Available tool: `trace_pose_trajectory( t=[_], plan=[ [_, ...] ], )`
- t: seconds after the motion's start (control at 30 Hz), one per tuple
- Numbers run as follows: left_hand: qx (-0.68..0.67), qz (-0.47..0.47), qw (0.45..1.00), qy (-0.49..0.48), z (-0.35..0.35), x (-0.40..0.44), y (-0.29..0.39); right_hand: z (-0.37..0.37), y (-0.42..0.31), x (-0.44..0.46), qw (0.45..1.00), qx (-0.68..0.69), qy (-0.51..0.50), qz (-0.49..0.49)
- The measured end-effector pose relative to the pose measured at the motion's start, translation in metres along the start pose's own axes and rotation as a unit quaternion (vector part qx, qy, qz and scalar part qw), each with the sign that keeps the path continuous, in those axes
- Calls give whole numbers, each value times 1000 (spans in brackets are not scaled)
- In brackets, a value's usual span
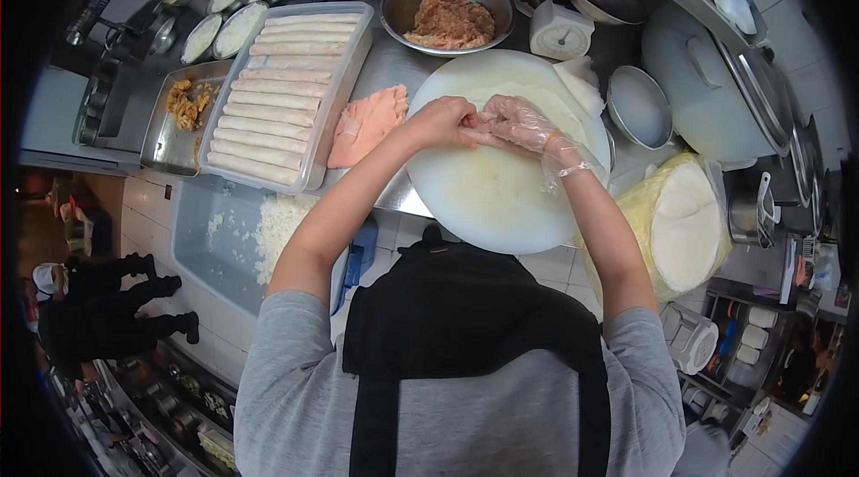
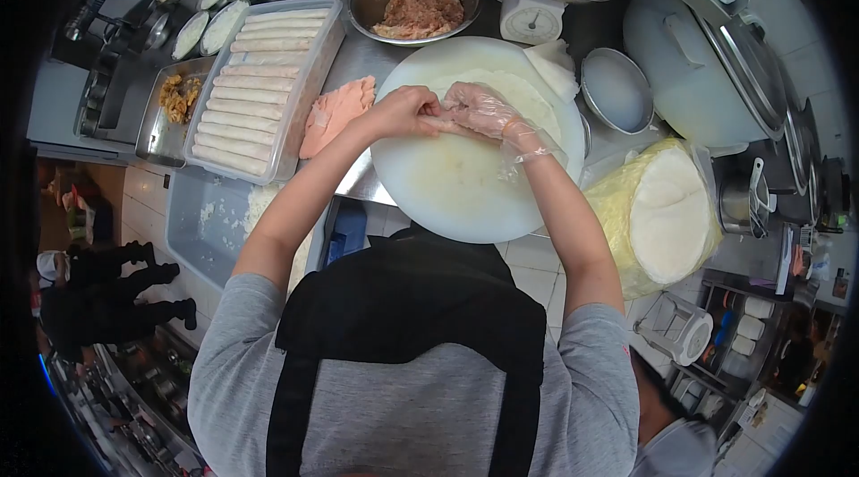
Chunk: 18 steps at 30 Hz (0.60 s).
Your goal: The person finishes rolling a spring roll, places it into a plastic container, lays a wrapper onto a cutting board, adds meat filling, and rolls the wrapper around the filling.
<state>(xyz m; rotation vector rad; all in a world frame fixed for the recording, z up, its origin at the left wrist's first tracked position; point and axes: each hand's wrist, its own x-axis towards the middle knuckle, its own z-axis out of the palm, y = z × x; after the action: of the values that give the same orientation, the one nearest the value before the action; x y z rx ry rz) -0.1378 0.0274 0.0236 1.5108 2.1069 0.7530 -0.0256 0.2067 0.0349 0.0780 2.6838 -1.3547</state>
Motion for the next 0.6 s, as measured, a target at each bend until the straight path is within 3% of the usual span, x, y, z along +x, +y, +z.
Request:
trace_pose_trajectory(
  t=[0.1,0.3,0.4,0.5,0.6],
  plan=[
    [-13,-15,1000,-14,-3,-2,0,0,11,4,995,86,-43,25],
    [2,18,1000,12,7,3,-1,-2,4,-9,987,152,6,41],
    [-9,4,1000,5,8,2,3,8,-1,-16,997,56,46,4],
    [-15,0,1000,0,7,2,3,13,-9,-19,997,7,56,58],
    [-5,3,1000,-7,0,1,6,13,2,-18,986,149,70,12]
  ],
)
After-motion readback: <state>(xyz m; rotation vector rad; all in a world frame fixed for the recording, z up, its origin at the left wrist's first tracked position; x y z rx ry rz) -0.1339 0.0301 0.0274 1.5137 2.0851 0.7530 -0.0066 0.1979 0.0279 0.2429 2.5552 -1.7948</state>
